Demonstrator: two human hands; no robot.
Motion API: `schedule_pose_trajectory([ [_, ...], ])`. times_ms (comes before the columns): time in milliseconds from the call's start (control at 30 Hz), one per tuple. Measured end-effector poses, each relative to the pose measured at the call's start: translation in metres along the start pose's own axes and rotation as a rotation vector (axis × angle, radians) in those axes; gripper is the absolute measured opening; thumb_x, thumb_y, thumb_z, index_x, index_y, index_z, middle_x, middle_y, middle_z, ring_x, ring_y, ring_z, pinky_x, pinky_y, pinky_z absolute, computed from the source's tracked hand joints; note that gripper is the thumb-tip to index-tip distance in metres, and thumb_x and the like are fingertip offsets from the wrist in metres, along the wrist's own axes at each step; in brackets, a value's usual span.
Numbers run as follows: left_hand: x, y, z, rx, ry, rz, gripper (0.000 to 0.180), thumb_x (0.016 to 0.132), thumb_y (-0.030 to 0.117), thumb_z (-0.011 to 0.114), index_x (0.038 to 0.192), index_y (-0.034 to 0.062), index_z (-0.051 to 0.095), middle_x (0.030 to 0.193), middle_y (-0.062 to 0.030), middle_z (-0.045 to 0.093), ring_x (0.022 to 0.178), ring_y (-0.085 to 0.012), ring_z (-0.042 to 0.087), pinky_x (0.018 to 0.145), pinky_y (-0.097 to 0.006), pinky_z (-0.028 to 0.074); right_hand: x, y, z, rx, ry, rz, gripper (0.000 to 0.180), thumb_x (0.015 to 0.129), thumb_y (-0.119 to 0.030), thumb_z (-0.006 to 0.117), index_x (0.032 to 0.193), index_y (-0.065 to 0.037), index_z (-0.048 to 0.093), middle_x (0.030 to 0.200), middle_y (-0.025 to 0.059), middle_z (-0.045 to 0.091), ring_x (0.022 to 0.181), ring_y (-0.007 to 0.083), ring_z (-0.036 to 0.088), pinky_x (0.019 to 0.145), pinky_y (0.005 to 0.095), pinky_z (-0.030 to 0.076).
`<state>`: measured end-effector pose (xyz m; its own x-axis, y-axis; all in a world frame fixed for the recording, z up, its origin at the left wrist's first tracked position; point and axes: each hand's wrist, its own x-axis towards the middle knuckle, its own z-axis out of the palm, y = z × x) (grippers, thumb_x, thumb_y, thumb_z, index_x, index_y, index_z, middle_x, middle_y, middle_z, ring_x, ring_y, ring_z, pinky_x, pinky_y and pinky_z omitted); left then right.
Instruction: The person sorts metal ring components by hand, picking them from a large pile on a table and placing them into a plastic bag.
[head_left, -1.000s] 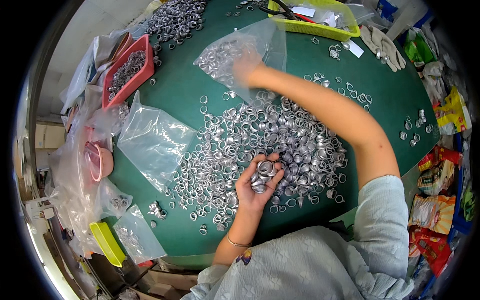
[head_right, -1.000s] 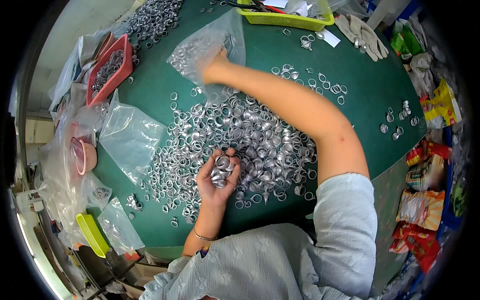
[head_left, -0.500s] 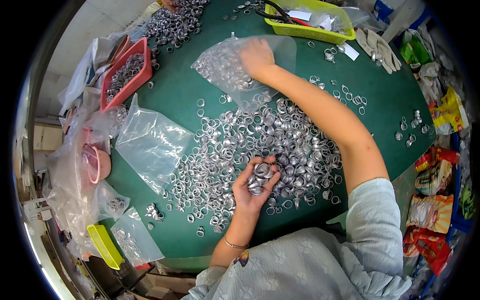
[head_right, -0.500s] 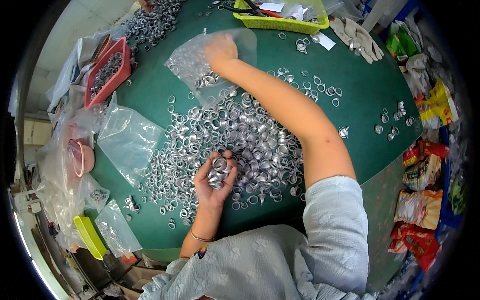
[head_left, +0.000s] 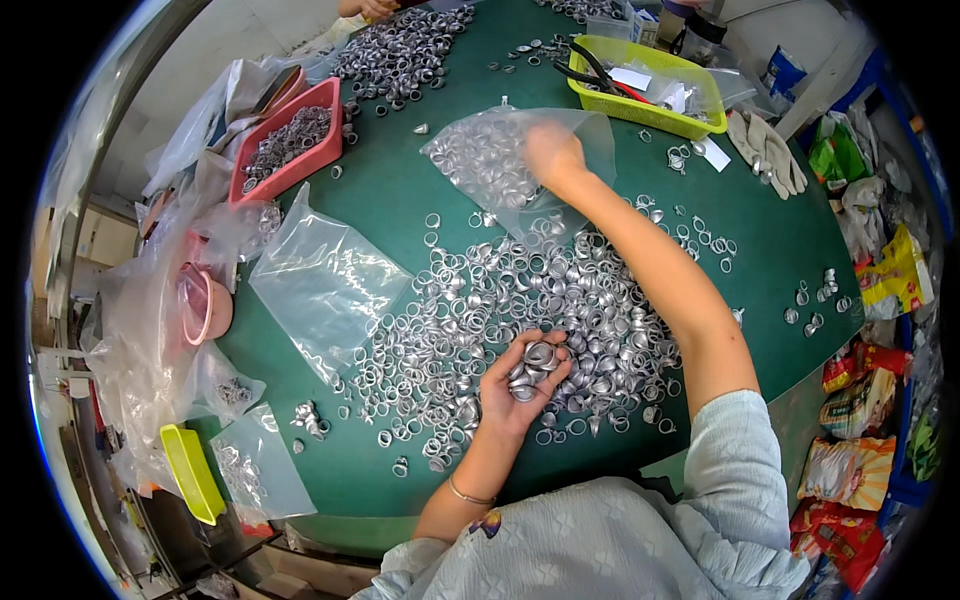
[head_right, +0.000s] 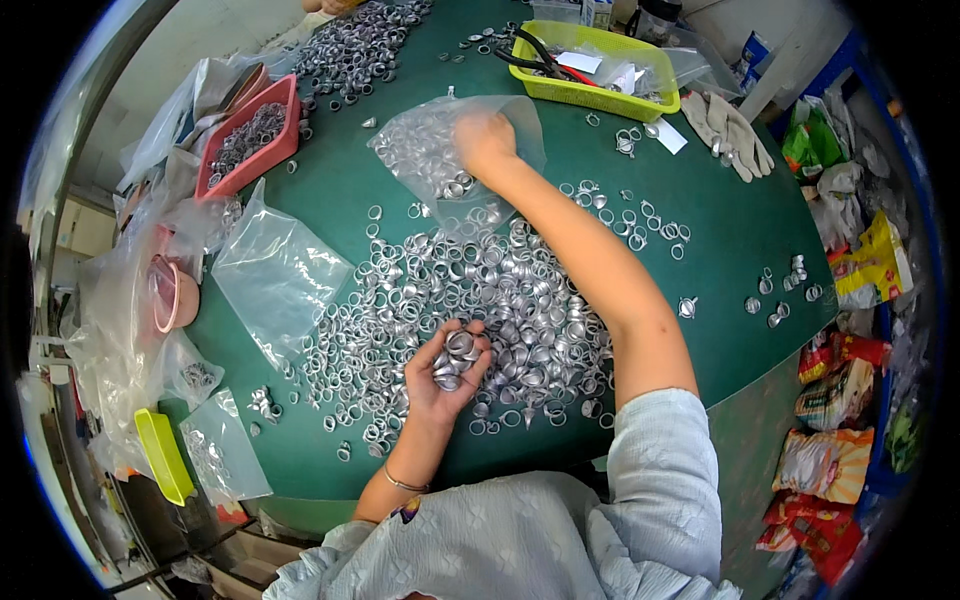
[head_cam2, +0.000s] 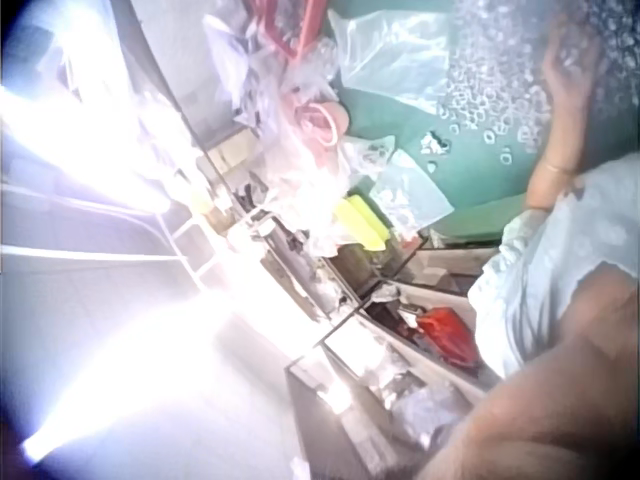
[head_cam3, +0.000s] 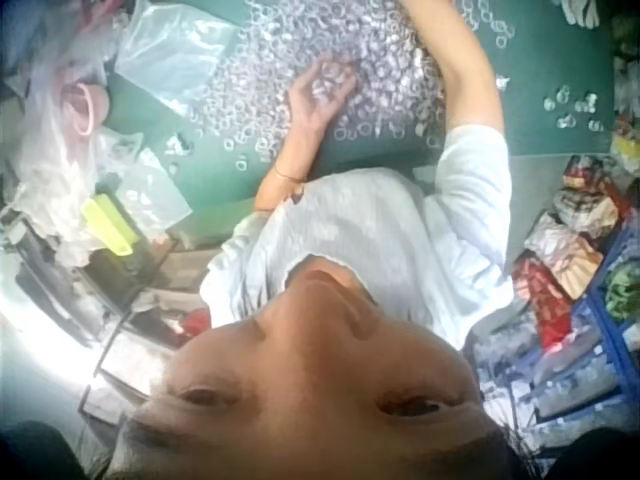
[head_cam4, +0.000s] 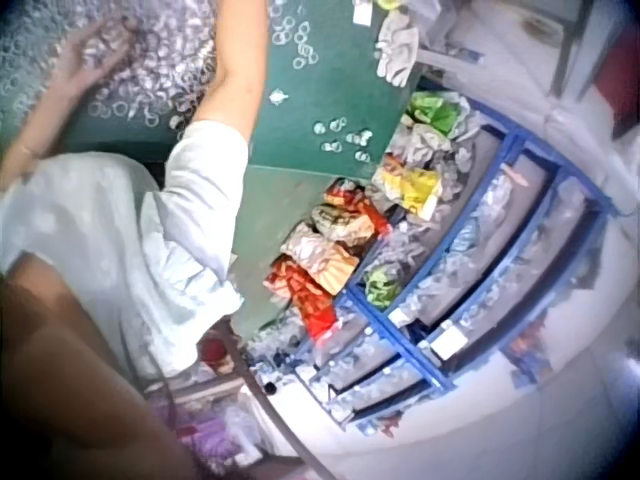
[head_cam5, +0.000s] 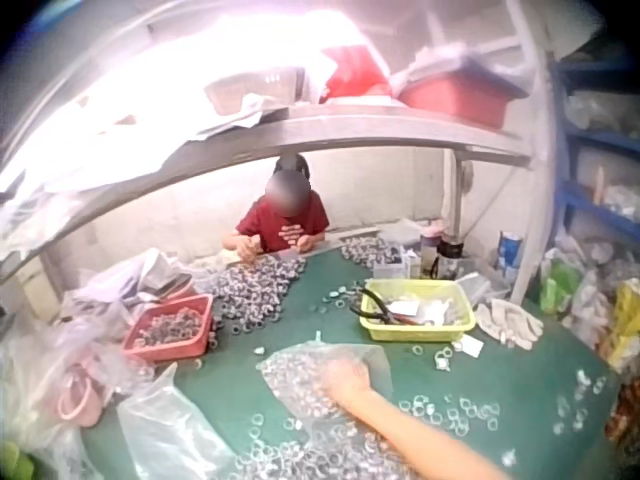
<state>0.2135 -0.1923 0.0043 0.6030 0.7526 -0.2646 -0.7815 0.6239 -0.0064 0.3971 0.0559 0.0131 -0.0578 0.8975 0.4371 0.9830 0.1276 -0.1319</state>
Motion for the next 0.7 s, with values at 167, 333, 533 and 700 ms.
schedule_pose_trajectory([
  [167, 0.0, -0.001, -0.003, 0.005, -0.018, 0.005, 0.024, 0.087, 0.016, 0.05, 0.105, 0.0017, 0.055, 0.11, -0.022, 0.053, 0.094, -0.032, 0.055, 0.081, -0.045, 0.052, -0.033, 0.005, -0.061, 0.91, -0.316, 0.345, 0.011, 0.08, -0.008, 0.055, 0.079, 0.0, 0.062, 0.075, 0.0095, 0.065, 0.06, 0.0143, 0.06, 0.051, 0.0253, 0.046],
  [333, 0.0, 0.002, -0.004, -0.029, -0.098, 0.006, 0.036, 0.088, 0.019, 0.047, 0.119, 0.0005, 0.049, 0.123, -0.0235, 0.047, 0.101, -0.0333, 0.055, 0.087, -0.042, 0.048, -0.081, -0.004, -0.113, 1.444, -0.594, 0.463, 0.012, 0.082, -0.012, 0.06, 0.085, -0.001, 0.063, 0.07, 0.0077, 0.065, 0.053, 0.0078, 0.056, 0.043, 0.0177, 0.039],
  [533, 0.002, -0.005, 0.015, 0.112, -0.052, 0.082, 0.046, 0.091, 0.026, 0.041, 0.13, 0.0026, 0.037, 0.136, -0.0203, 0.034, 0.124, -0.0381, 0.036, 0.103, -0.048, 0.029, -0.134, -0.027, -0.15, 1.359, -0.739, 0.196, 0.013, 0.084, -0.009, 0.056, 0.093, 0.0, 0.06, 0.072, 0.0023, 0.063, 0.057, 0.0063, 0.054, 0.051, 0.0211, 0.042],
  [700, 0.0, -0.005, 0.014, 0.007, -0.008, 0.099, 0.041, 0.091, 0.026, 0.042, 0.13, 0.0119, 0.041, 0.135, -0.0143, 0.038, 0.125, -0.0352, 0.035, 0.102, -0.047, 0.033, -0.142, -0.035, -0.148, 1.073, -0.689, -0.069, 0.017, 0.08, -0.009, 0.058, 0.094, 0.001, 0.06, 0.078, 0.0066, 0.064, 0.068, 0.0104, 0.058, 0.064, 0.0244, 0.046],
])
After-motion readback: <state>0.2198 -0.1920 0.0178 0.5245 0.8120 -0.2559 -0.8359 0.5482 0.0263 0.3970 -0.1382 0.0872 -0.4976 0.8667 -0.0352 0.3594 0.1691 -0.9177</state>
